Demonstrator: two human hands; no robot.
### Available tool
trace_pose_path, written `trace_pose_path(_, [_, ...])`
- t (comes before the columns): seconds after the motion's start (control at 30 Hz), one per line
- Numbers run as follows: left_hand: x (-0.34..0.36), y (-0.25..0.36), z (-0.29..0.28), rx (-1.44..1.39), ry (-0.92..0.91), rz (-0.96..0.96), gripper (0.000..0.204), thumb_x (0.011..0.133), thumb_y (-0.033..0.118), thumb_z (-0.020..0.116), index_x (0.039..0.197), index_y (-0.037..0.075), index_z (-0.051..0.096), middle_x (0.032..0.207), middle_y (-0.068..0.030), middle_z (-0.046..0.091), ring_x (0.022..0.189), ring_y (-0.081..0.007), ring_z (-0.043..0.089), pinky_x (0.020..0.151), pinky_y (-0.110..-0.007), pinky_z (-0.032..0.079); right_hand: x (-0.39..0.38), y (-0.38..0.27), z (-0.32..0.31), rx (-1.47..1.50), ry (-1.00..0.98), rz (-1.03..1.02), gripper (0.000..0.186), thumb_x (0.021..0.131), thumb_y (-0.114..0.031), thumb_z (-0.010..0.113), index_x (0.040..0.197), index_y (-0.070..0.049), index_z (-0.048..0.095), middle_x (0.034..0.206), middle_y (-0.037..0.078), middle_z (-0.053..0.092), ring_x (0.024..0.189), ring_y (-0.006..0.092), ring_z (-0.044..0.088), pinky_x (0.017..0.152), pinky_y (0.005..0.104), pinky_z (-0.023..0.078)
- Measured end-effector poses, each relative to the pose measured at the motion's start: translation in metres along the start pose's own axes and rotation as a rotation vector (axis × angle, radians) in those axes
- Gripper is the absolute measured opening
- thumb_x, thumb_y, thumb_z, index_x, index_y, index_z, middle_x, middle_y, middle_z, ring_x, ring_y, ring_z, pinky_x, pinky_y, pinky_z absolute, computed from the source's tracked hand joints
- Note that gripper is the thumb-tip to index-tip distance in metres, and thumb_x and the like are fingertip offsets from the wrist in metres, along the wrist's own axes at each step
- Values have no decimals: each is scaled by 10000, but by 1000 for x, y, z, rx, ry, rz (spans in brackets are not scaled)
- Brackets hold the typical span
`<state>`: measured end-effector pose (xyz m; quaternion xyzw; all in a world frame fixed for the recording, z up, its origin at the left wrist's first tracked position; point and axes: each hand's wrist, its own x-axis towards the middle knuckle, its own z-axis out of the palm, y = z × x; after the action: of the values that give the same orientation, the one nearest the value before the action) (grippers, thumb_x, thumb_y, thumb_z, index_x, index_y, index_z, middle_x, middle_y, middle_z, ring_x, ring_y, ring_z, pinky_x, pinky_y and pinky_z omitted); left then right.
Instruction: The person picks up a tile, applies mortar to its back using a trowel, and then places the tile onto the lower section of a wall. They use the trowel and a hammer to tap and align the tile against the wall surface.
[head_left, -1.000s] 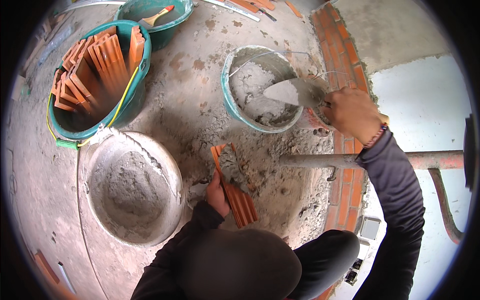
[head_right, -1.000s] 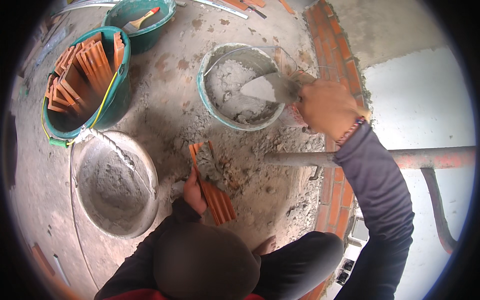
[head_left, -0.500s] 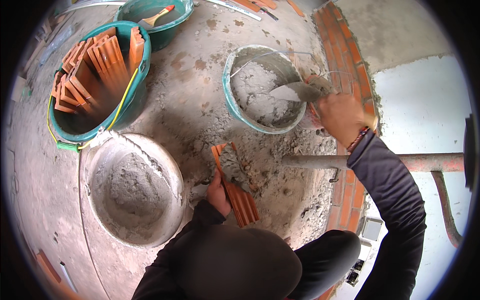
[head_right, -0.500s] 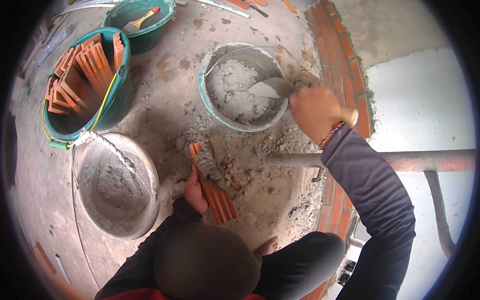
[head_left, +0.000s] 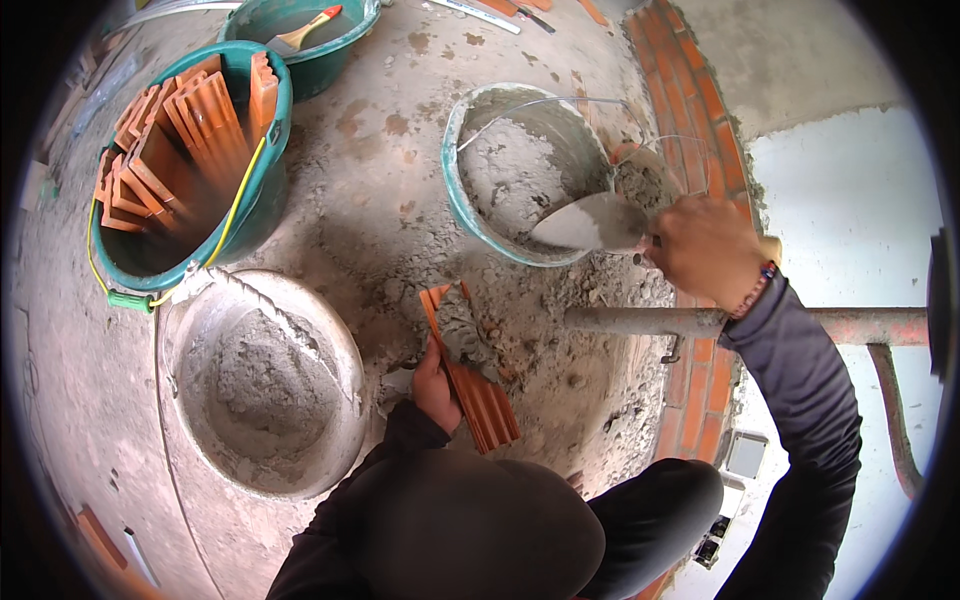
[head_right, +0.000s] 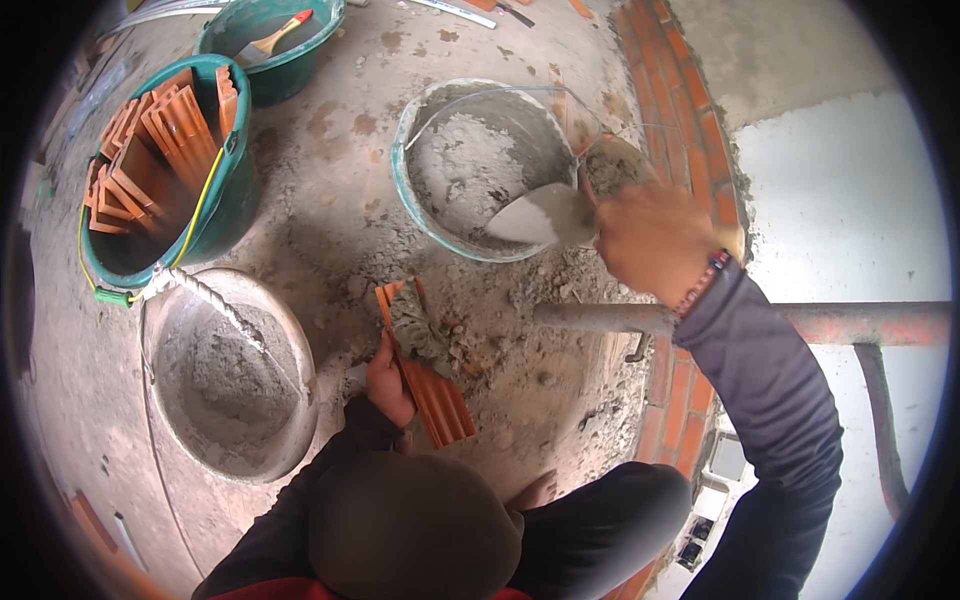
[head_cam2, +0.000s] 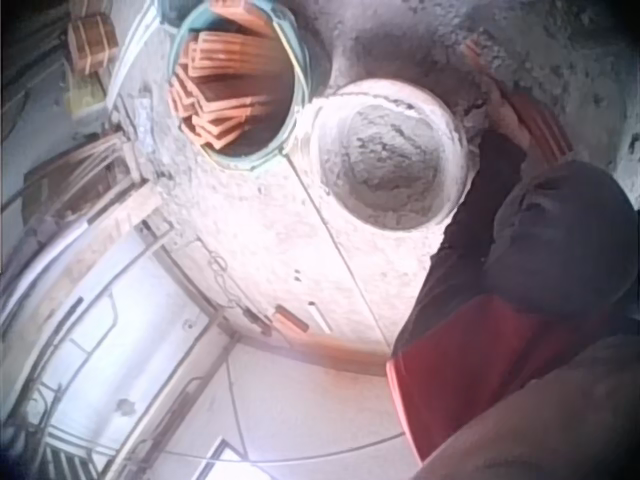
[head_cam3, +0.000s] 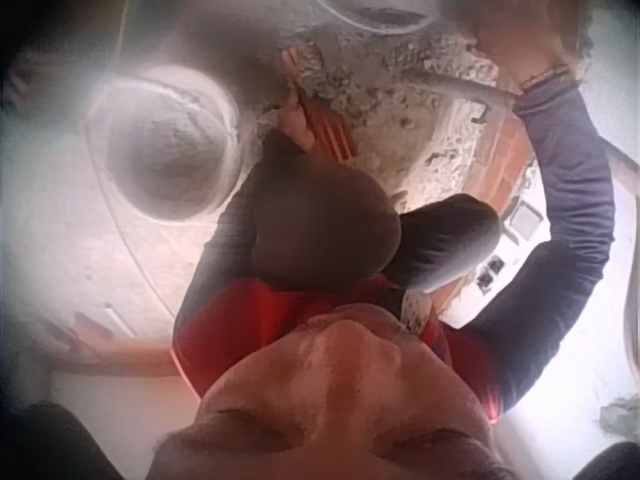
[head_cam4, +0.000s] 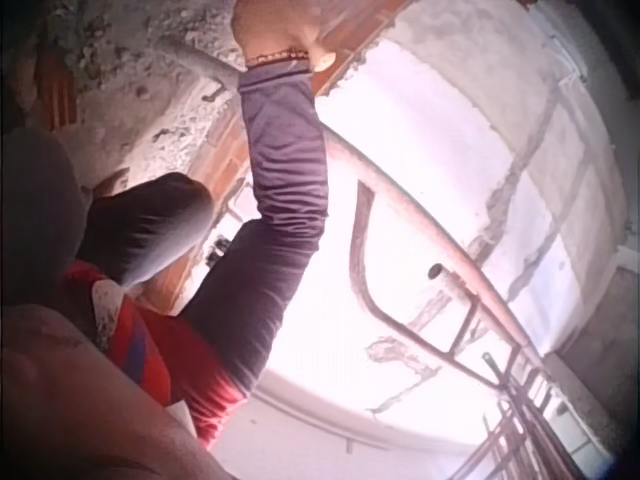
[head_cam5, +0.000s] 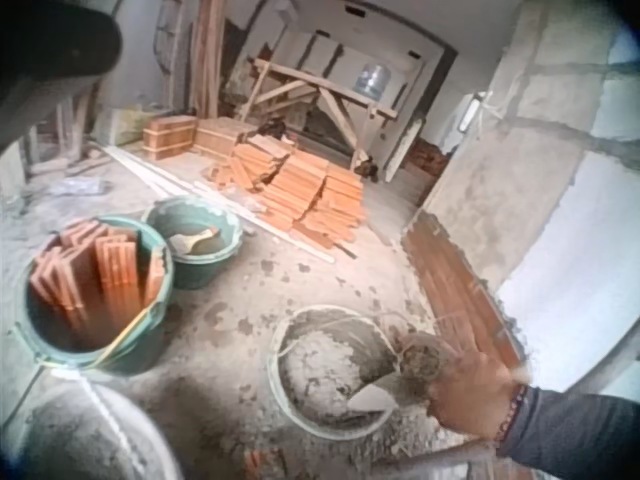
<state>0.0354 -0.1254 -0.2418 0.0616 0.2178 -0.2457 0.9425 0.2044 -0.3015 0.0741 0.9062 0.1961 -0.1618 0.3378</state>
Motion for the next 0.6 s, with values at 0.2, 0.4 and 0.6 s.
trace_pose_path(0.2, [0, -2, 2, 4, 30, 21, 487, 1038, 501, 351, 1344, 149, 494, 1264, -47, 573, 1159, -258, 559, 998, -452, 454, 28, 15, 6, -166, 136, 97, 168, 822, -202, 639, 883, -72, 725, 863, 143, 686, 858, 306, 680, 770, 419, 550])
trace_pose_path(0.4, [-2, 2, 12, 1, 83, 13, 488, 1041, 503, 330, 1320, 142, 503, 1194, -46, 592, 1107, -247, 580, 964, -449, 477, 39, -9, 11, -120, 109, -91, 181, 817, -184, 642, 904, -44, 717, 919, 133, 684, 902, 308, 674, 787, 412, 547])
trace_pose_path(0.6, [-3, 5, 4, 9, 5, 30, 517, 1029, 522, 356, 1371, 150, 468, 1296, -49, 549, 1192, -265, 535, 1014, -463, 439, 25, -5, -24, -75, 31, 88, 199, 847, -154, 575, 929, -53, 725, 1009, 137, 689, 960, 323, 677, 806, 438, 549])
